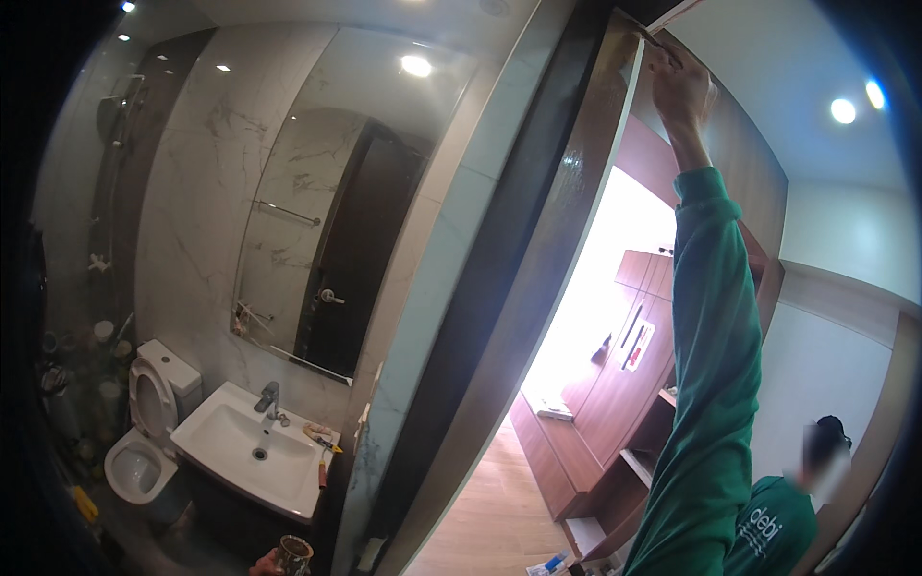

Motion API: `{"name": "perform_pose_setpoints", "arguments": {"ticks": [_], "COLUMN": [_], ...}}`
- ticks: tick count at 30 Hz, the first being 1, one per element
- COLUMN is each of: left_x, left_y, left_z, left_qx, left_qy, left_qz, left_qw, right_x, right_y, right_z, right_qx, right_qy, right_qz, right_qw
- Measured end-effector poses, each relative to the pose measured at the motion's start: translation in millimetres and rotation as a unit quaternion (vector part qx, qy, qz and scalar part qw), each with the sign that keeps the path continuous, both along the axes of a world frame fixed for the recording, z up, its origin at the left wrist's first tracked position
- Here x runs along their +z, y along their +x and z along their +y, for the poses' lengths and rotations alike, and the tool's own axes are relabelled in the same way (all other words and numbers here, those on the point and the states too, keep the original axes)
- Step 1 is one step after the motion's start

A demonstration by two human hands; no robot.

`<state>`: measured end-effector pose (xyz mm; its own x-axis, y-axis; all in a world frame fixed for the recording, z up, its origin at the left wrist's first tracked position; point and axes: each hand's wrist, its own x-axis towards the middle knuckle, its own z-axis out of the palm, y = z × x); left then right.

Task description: The person paints a door frame using a paintbrush and a small paint can. They repeatedly dip the brush into the can and apply paint to the upper and lower sections of the frame. The camera is head-mounted, showing the hands and tools throughout the task.

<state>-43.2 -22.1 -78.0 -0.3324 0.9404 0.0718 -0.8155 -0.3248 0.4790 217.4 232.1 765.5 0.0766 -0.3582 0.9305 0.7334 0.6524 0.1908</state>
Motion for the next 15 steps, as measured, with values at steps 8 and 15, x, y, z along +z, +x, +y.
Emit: {"name": "perform_pose_setpoints", "arguments": {"ticks": [8,15], "left_x": [-1.5,-9.6], "left_y": [3.0,-3.9], "left_z": [4.7,8.6], "left_qx": [0.017,-0.009], "left_qy": [-0.007,0.027], "left_qz": [0.025,0.012], "left_qw": [1.000,1.000], "right_x": [-6.5,-22.3], "right_y": [-11.9,-5.7], "right_z": [0.4,-23.4], "right_qx": [0.010,0.007], "right_qy": [-0.017,-0.025], "right_qz": [-0.010,0.000], "right_qw": [1.000,1.000]}}
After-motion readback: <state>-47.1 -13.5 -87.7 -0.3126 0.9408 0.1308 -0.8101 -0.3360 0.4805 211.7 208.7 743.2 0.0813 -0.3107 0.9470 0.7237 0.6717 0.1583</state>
